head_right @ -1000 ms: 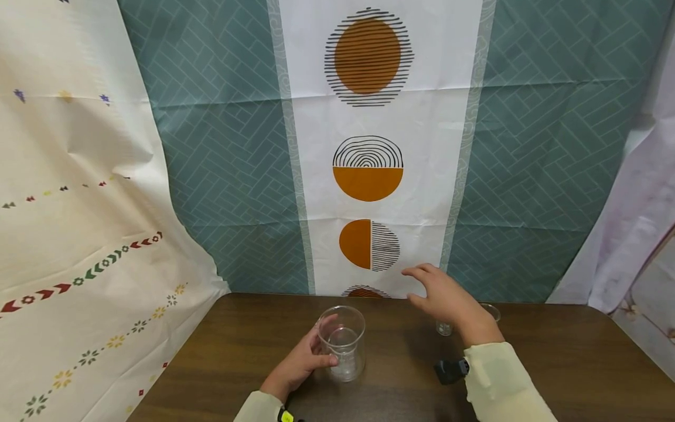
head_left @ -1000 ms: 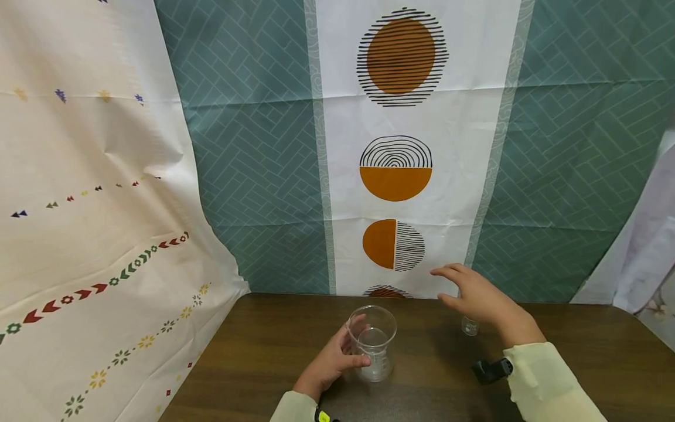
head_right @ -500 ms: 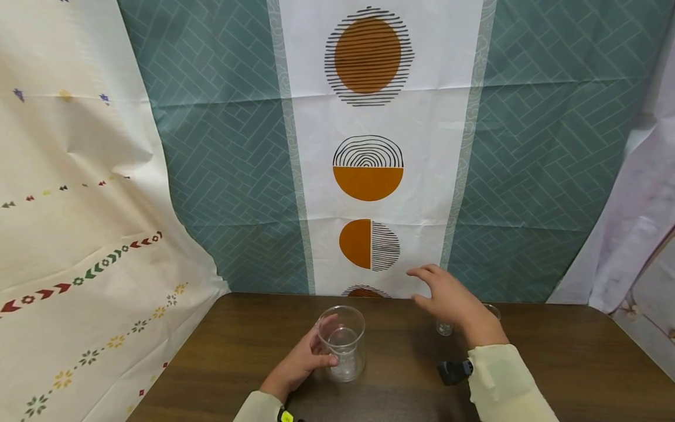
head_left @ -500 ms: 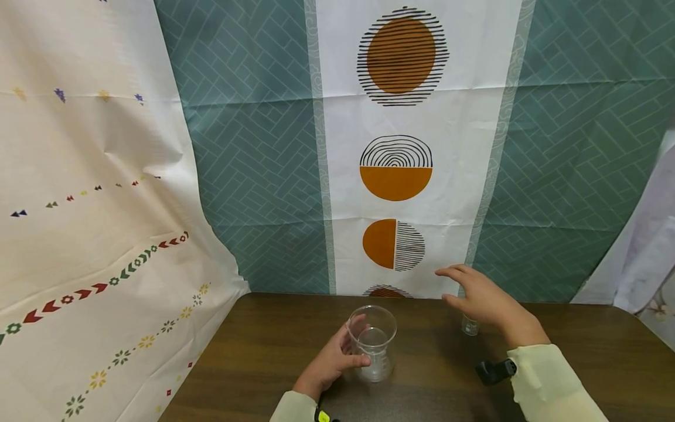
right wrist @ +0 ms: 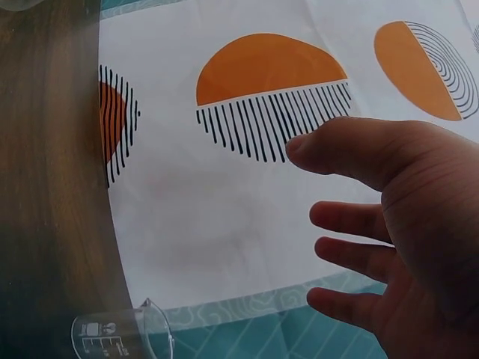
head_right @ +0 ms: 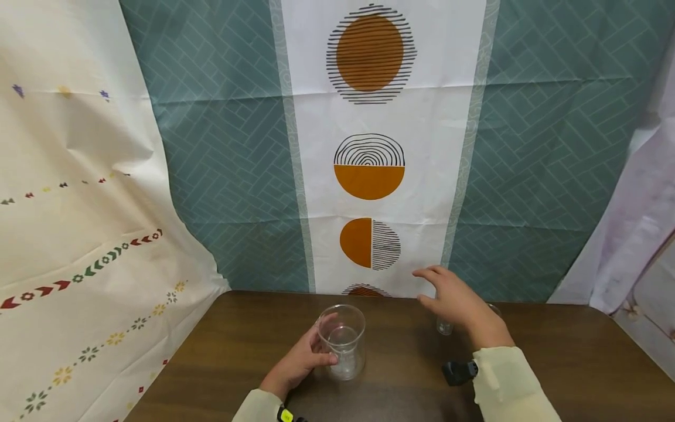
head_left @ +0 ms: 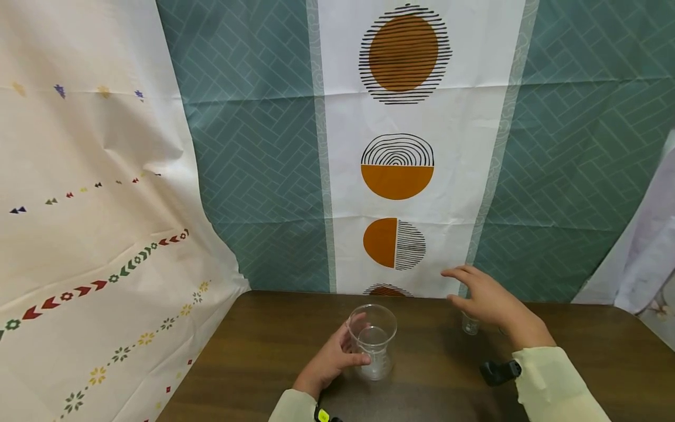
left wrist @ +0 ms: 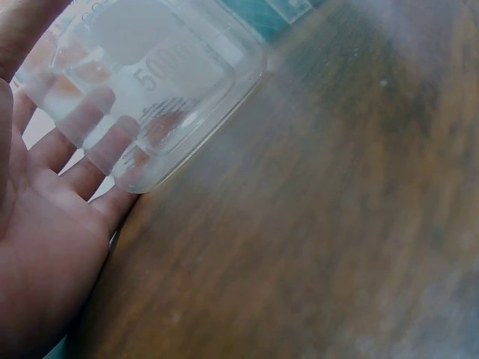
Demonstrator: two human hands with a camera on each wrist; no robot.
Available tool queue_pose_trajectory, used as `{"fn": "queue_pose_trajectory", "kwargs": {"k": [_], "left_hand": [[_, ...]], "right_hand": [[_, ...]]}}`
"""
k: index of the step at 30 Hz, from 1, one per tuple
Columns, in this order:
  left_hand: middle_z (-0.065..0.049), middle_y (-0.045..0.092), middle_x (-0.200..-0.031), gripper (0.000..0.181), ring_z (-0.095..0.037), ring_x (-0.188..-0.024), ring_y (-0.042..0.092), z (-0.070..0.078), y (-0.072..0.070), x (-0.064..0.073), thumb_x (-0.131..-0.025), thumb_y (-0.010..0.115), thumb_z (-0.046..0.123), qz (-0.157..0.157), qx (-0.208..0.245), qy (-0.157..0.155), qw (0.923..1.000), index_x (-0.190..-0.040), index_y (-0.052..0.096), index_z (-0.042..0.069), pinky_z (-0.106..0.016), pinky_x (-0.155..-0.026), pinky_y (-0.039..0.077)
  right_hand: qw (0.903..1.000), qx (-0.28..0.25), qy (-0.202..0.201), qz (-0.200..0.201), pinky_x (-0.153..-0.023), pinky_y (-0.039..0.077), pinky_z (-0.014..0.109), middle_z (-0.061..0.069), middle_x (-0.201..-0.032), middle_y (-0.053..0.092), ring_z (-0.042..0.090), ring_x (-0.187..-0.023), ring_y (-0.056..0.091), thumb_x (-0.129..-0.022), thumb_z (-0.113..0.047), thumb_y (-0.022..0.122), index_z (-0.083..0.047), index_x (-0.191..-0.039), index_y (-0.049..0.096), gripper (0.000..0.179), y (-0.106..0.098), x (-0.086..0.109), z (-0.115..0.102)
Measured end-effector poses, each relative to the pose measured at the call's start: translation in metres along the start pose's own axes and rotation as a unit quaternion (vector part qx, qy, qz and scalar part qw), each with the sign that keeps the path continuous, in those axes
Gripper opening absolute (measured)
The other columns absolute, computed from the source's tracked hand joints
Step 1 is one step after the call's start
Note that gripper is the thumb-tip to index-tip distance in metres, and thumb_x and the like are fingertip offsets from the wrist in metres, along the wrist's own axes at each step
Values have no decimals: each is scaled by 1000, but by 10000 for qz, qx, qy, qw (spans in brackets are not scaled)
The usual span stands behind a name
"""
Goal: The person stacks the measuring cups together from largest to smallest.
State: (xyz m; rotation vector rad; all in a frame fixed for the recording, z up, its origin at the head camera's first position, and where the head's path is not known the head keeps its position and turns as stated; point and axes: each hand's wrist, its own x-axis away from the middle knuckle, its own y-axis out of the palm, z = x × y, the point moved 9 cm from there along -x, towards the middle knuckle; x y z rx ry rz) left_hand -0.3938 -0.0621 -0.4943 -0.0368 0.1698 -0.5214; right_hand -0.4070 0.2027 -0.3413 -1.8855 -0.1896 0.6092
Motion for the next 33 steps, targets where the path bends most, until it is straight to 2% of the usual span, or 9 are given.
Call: {"fn": "queue_pose_trajectory", "kwargs": {"k": [10, 17, 24, 33], "left_hand": [[-9, 40, -153, 80, -26, -142, 37, -1, 1, 0, -82, 79, 20, -21, 14, 5, 10000, -148, 34, 26, -41, -114, 34], [-8, 40, -153, 80, -24, -142, 37, 1, 1, 0, -82, 78, 20, -20, 2, 64, 10000, -148, 34, 27, -31, -111, 37], [-8, 40, -153, 79, -25, -142, 37, 0, 0, 0, -82, 79, 20, -11, -11, 51, 10000, -147, 35, 28, -39, -114, 34], [-10, 40, -153, 81, -26, -142, 36, 2, 1, 1, -81, 79, 20, -37, 2, 35, 10000, -148, 34, 27, -42, -115, 32]], "right_hand": [[10000, -47, 83, 2, -93, 44, 60, 22, -137, 50, 44, -121, 51, -89, -24, 67, -10, -135, 54, 50, -1, 3, 5], [9999, -11, 117, -66, -93, 44, 60, 24, -137, 49, 45, -121, 51, -90, -25, 67, -8, -135, 54, 51, -1, 3, 9], [9998, 11, 166, -102, -92, 44, 61, 25, -136, 48, 47, -120, 51, -89, -26, 68, -8, -136, 53, 52, -1, 5, 14], [9995, 89, 288, -94, -92, 44, 62, 25, -136, 49, 48, -121, 51, -89, -28, 68, -9, -136, 53, 52, -2, 10, 21]]}}
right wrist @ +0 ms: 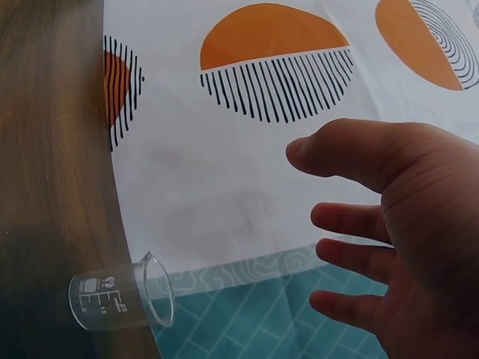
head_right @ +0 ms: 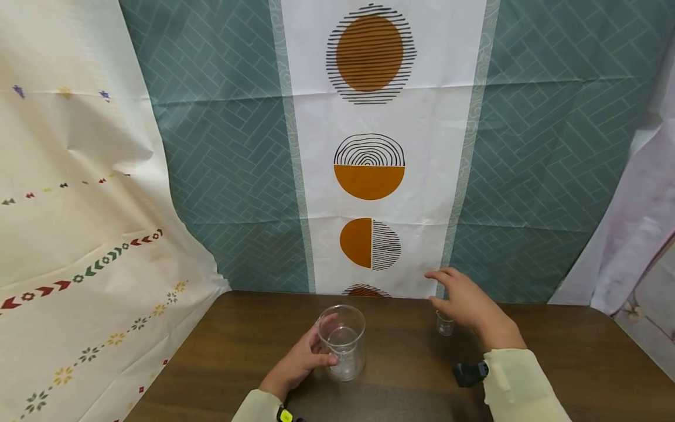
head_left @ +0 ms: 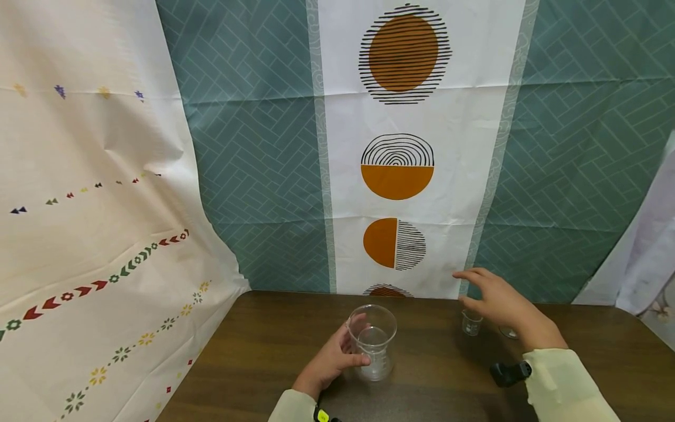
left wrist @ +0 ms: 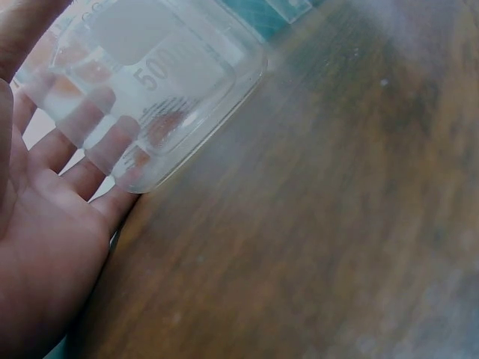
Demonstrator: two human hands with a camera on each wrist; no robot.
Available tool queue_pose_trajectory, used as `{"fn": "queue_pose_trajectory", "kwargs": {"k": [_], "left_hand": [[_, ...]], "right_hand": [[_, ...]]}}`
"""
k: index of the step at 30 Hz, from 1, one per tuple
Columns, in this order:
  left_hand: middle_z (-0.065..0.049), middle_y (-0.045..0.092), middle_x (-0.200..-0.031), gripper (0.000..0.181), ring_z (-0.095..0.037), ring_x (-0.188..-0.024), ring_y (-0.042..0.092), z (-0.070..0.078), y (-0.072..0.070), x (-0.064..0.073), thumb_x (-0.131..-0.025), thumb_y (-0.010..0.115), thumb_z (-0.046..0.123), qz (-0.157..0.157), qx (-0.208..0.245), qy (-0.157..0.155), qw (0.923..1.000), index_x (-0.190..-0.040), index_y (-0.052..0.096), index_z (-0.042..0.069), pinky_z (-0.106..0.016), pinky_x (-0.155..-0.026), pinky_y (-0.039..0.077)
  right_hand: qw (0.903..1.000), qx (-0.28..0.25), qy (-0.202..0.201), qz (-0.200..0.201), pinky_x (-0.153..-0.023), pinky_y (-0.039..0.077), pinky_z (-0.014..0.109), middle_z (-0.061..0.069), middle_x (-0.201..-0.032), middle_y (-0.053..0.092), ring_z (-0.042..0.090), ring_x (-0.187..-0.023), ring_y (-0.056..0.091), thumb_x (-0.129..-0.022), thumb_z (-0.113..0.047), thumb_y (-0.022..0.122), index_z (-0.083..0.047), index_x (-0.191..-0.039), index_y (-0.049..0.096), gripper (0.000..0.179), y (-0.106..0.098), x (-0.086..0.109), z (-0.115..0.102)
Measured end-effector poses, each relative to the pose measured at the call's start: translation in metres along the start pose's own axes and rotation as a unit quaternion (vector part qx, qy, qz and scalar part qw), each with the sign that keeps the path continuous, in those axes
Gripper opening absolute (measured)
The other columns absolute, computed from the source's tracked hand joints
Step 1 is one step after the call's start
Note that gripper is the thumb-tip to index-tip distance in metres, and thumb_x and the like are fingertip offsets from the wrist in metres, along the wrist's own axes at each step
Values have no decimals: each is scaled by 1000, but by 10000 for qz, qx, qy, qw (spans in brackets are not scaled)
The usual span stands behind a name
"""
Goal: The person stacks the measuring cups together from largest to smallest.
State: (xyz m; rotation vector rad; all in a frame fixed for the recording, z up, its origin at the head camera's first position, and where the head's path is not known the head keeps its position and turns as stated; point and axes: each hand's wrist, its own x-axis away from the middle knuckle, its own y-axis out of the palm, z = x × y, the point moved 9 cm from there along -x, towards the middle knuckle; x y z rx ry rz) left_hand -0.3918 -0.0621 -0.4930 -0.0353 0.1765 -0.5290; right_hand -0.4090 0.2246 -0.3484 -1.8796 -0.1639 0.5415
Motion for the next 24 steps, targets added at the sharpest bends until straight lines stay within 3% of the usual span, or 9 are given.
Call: {"fn": "queue_pose_trajectory", "kwargs": {"k": [24], "left_hand": [[-13, 40, -152, 83, -28, -141, 38, -1, 0, 0, -81, 79, 24, -50, 13, 4, 10000, -149, 32, 25, -43, -113, 34]], "right_hand": [[9997, -30, 163, -162, -91, 44, 63, 27, -135, 48, 49, -120, 49, -89, -22, 65, -6, -138, 51, 53, 3, 3, 24]]}}
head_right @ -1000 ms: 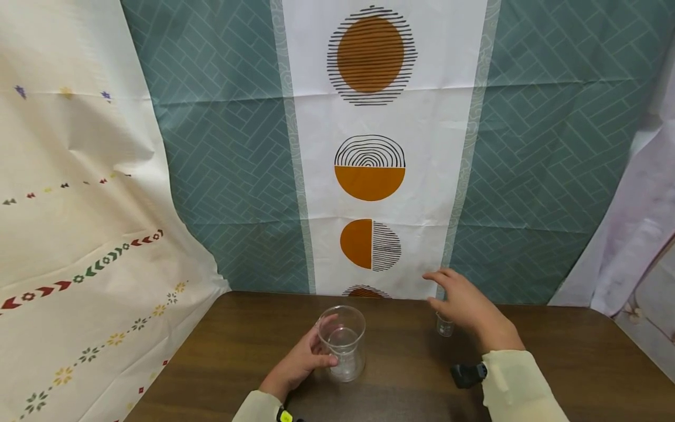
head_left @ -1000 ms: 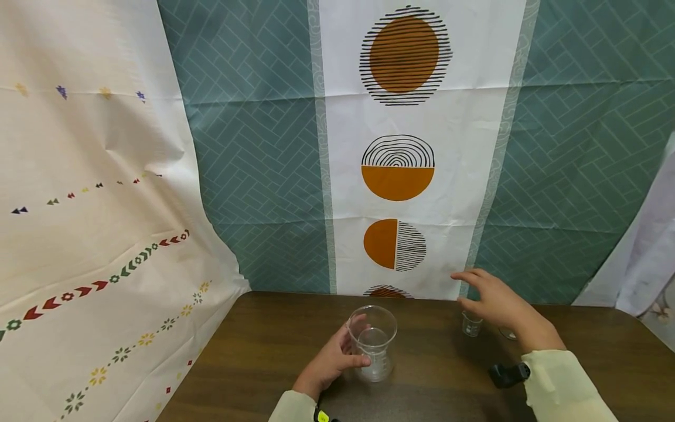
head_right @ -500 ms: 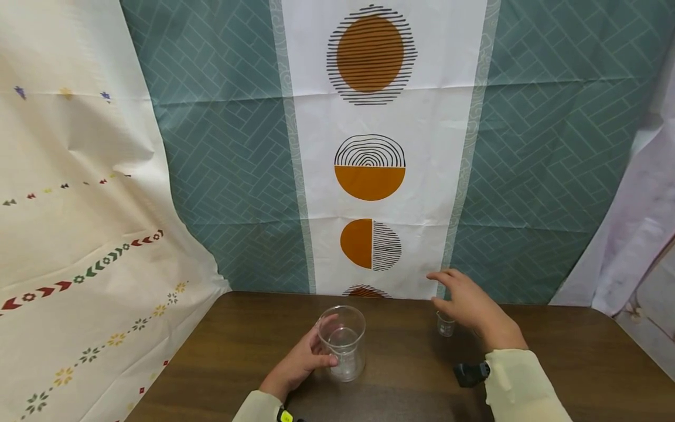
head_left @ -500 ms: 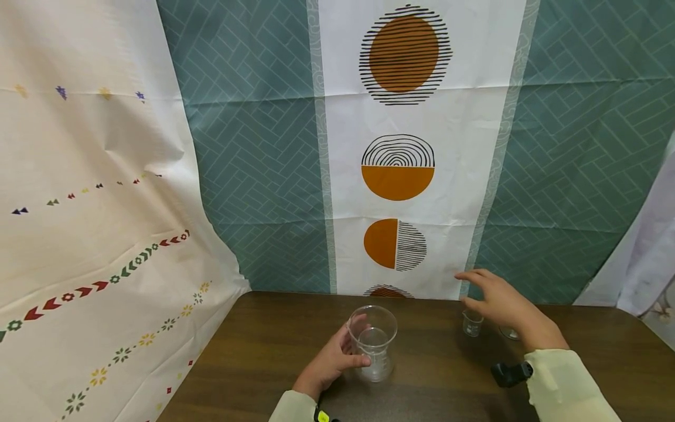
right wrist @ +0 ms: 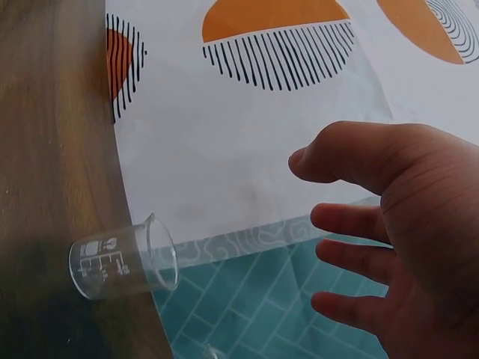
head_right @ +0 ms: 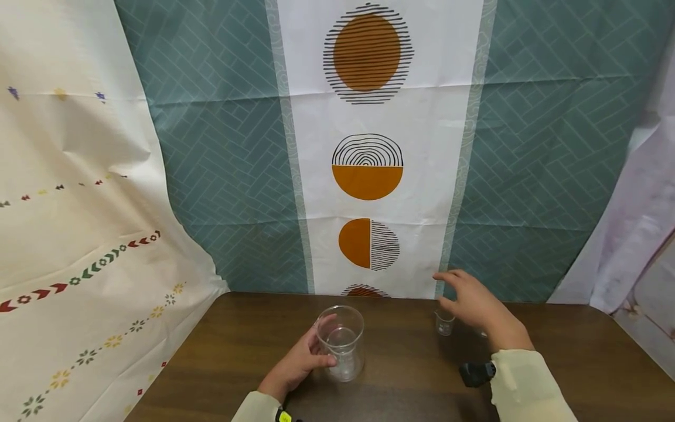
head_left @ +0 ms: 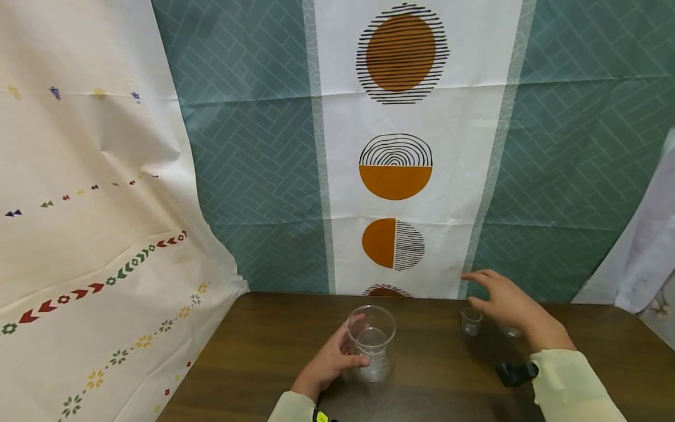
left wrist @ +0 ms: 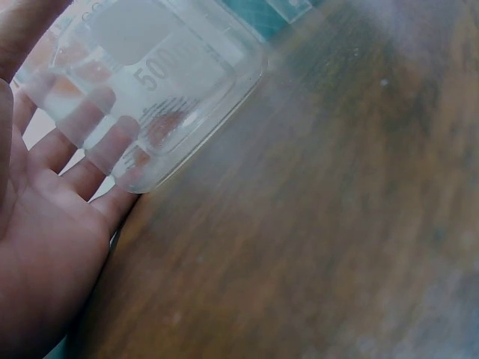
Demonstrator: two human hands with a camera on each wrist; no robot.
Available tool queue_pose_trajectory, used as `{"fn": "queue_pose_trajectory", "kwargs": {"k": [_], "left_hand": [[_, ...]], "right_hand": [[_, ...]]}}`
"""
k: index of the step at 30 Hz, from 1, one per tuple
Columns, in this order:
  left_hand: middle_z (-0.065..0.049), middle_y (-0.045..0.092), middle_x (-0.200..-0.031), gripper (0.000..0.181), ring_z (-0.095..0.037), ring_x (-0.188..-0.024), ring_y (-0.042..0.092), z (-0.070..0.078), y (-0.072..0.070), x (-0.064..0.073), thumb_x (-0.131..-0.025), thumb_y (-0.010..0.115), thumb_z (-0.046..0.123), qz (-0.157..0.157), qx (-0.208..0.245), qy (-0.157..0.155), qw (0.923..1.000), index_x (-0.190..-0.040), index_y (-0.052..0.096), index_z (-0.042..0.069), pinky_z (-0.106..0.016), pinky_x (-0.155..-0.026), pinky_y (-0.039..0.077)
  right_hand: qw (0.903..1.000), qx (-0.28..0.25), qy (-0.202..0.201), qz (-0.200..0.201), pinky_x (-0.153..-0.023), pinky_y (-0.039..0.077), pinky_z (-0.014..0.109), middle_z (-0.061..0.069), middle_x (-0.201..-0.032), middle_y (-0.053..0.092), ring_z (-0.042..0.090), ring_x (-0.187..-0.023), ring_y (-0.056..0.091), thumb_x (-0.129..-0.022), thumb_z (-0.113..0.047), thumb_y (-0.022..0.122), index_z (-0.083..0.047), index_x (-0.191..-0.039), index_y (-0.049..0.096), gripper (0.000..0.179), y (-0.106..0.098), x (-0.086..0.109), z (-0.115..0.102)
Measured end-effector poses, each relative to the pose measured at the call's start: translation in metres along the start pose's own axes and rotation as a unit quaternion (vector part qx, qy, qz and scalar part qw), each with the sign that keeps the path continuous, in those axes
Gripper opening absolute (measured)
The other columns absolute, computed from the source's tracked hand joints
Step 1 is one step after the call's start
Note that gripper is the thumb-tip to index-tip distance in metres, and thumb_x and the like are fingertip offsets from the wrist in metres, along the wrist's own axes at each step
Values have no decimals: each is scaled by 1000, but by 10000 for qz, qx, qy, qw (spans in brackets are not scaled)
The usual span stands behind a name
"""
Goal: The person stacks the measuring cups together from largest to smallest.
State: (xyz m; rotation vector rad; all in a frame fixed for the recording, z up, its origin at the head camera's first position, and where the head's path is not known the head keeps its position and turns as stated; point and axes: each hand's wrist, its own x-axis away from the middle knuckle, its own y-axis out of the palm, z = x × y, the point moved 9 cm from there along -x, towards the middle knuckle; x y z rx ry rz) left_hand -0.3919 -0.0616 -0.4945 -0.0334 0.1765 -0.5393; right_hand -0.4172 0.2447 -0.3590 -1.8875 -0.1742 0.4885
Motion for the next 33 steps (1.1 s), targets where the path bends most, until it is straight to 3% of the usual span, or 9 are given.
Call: {"fn": "queue_pose_trajectory", "kwargs": {"k": [7, 16, 26, 33], "left_hand": [[-10, 41, -152, 81, -28, -142, 38, 0, 0, 0, -81, 79, 23, 63, 11, -55, 10000, -148, 33, 27, -45, -114, 33], [-10, 42, -151, 82, -26, -140, 39, 2, 0, 0, -80, 80, 23, 57, 28, 10, 10000, -148, 34, 27, -37, -113, 35], [-10, 41, -152, 82, -27, -141, 38, 1, 0, 0, -81, 79, 21, 47, 13, 10, 10000, -148, 34, 27, -41, -114, 34], [-9, 41, -152, 82, -24, -141, 38, 0, 0, 0, -81, 80, 22, 39, 20, 13, 10000, -148, 34, 27, -31, -111, 36]], "right_hand": [[10000, -49, -14, -7, -90, 44, 63, 28, -134, 48, 50, -119, 50, -89, -21, 64, -4, -137, 51, 52, 3, 3, 10], [10000, -43, 31, -1, -87, 45, 63, 30, -134, 48, 52, -117, 50, -89, -20, 64, -3, -135, 53, 50, 4, 9, 21], [9999, 64, 133, -26, -84, 45, 63, 32, -134, 47, 53, -115, 50, -89, -20, 65, -1, -135, 52, 52, 3, 16, 32], [9997, 95, 205, -102, -84, 45, 63, 33, -134, 46, 55, -115, 49, -88, -21, 66, 0, -135, 51, 53, 6, 19, 43]]}}
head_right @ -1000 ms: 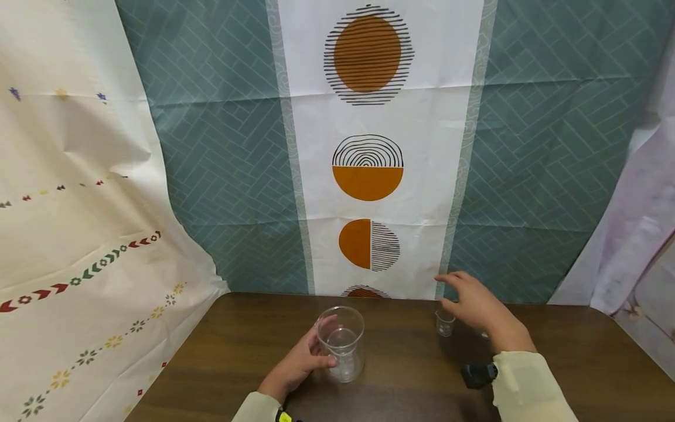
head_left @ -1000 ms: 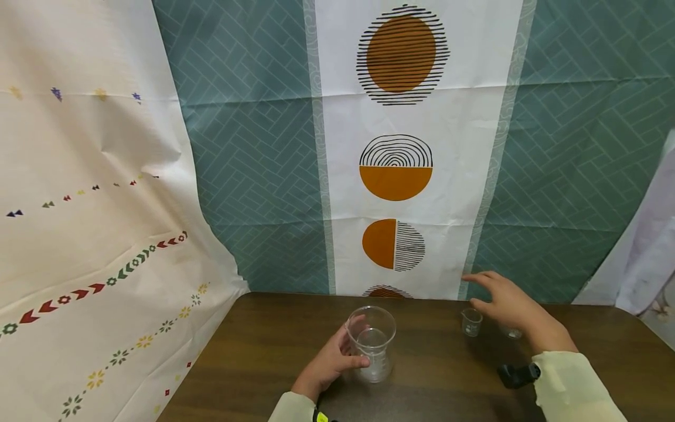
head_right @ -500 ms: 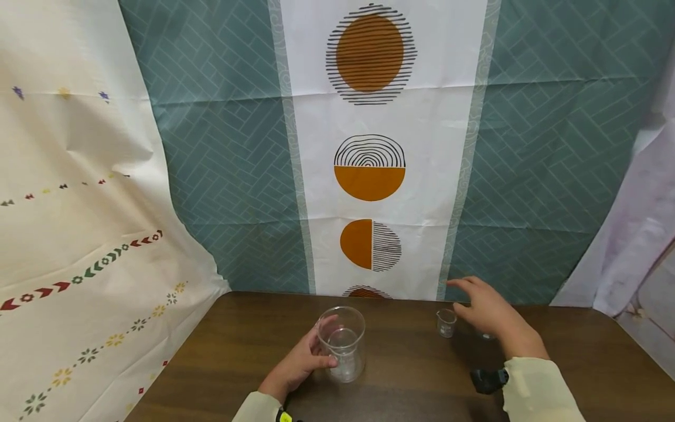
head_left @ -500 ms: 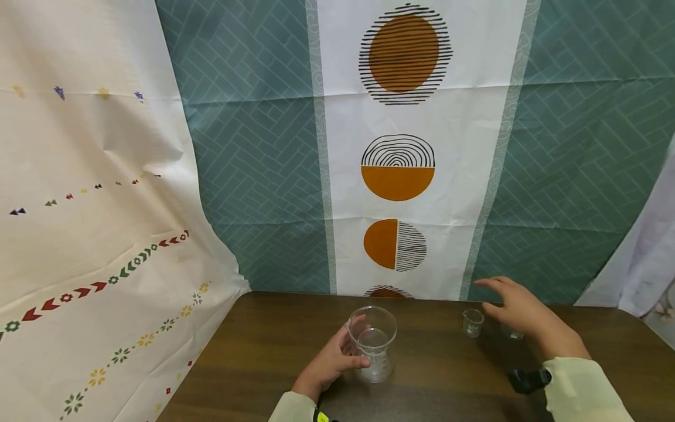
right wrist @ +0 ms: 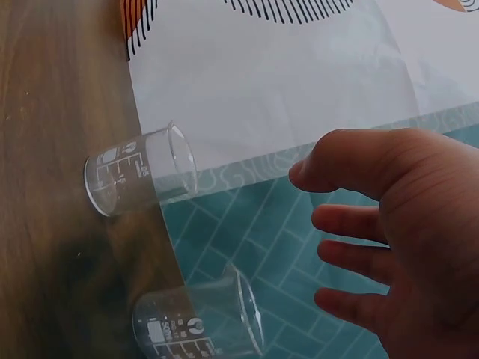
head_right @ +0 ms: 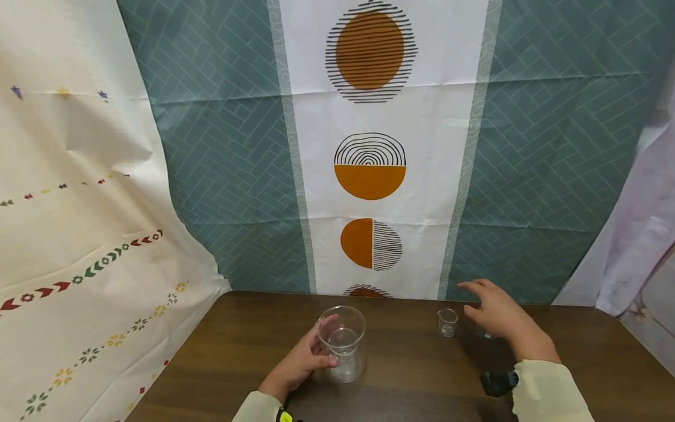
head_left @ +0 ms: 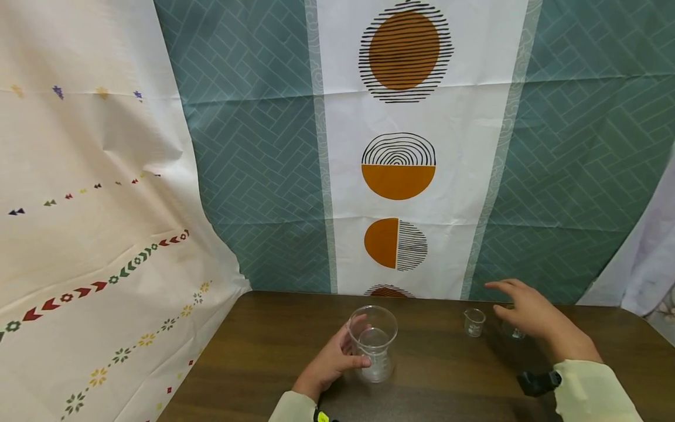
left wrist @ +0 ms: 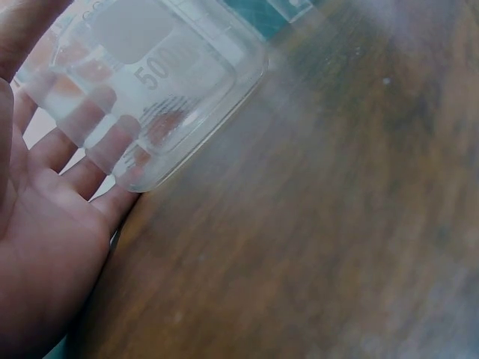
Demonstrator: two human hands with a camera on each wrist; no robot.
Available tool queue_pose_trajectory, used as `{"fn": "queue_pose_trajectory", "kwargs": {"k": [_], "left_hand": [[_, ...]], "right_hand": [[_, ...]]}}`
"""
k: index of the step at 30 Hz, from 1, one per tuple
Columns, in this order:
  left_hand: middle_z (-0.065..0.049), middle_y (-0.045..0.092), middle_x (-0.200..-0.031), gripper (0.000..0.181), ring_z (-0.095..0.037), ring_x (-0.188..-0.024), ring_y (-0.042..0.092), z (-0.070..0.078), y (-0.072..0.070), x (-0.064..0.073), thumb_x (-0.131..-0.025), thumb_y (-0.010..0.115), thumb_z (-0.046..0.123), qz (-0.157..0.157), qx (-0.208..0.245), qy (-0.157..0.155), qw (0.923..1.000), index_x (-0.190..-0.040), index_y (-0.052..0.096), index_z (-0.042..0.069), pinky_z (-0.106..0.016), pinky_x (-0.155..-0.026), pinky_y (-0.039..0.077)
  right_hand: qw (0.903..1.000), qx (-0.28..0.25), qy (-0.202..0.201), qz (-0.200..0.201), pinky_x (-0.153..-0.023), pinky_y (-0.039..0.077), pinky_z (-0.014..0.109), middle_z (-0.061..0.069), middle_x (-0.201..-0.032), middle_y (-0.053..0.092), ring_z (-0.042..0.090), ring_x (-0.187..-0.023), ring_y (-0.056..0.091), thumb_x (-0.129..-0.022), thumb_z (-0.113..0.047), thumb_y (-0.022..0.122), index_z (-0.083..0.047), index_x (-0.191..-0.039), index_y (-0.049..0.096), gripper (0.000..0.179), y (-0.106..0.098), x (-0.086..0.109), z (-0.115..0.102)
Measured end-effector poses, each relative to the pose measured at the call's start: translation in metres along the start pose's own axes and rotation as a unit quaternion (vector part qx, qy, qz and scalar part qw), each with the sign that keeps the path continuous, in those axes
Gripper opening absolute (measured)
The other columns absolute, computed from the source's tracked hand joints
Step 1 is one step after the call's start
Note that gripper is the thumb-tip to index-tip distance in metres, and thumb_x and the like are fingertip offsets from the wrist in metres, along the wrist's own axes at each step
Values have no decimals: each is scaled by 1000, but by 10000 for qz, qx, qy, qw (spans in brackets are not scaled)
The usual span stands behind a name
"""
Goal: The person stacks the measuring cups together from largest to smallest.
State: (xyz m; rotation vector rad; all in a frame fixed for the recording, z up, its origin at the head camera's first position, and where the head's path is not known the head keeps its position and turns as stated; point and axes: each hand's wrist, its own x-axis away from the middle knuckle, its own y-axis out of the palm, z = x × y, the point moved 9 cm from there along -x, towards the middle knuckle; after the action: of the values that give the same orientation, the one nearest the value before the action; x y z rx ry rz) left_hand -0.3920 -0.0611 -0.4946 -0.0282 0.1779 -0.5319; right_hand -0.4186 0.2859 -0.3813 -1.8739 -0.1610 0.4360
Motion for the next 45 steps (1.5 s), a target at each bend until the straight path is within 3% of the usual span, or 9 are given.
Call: {"fn": "queue_pose_trajectory", "kwargs": {"k": [5, 10, 21, 45], "left_hand": [[-9, 41, -152, 82, -23, -141, 38, -1, 1, 0, -80, 80, 21, -10, 67, 18, 10000, -148, 35, 26, -22, -107, 36], [-8, 40, -153, 82, -22, -142, 37, -2, 0, 0, -80, 80, 21, -12, 56, 2, 10000, -148, 34, 27, -21, -106, 36], [-9, 40, -152, 81, -26, -143, 36, 1, -1, 0, -80, 80, 23, 16, -61, -44, 10000, -148, 35, 27, -46, -115, 30], [-9, 39, -153, 82, -24, -142, 37, 1, 0, 0, -80, 80, 19, -13, 40, 10, 10000, -148, 34, 26, -38, -114, 33]], "right_hand": [[10000, 42, 44, -38, -81, 46, 61, 34, -132, 46, 53, -111, 52, -87, -20, 66, 1, -134, 51, 53, 4, 2, 5], [9999, 1, 132, -90, -79, 47, 59, 35, -132, 46, 53, -110, 53, -88, -21, 67, 1, -135, 51, 54, 7, 3, 9], [10000, 34, 24, -2, -83, 45, 63, 34, -128, 50, 55, -112, 50, -86, -17, 67, 3, -131, 54, 51, 10, 5, 19], [9996, 175, 205, -47, -84, 44, 64, 36, -126, 51, 57, -112, 49, -84, -13, 67, 7, -127, 56, 48, 16, 8, 34]]}}
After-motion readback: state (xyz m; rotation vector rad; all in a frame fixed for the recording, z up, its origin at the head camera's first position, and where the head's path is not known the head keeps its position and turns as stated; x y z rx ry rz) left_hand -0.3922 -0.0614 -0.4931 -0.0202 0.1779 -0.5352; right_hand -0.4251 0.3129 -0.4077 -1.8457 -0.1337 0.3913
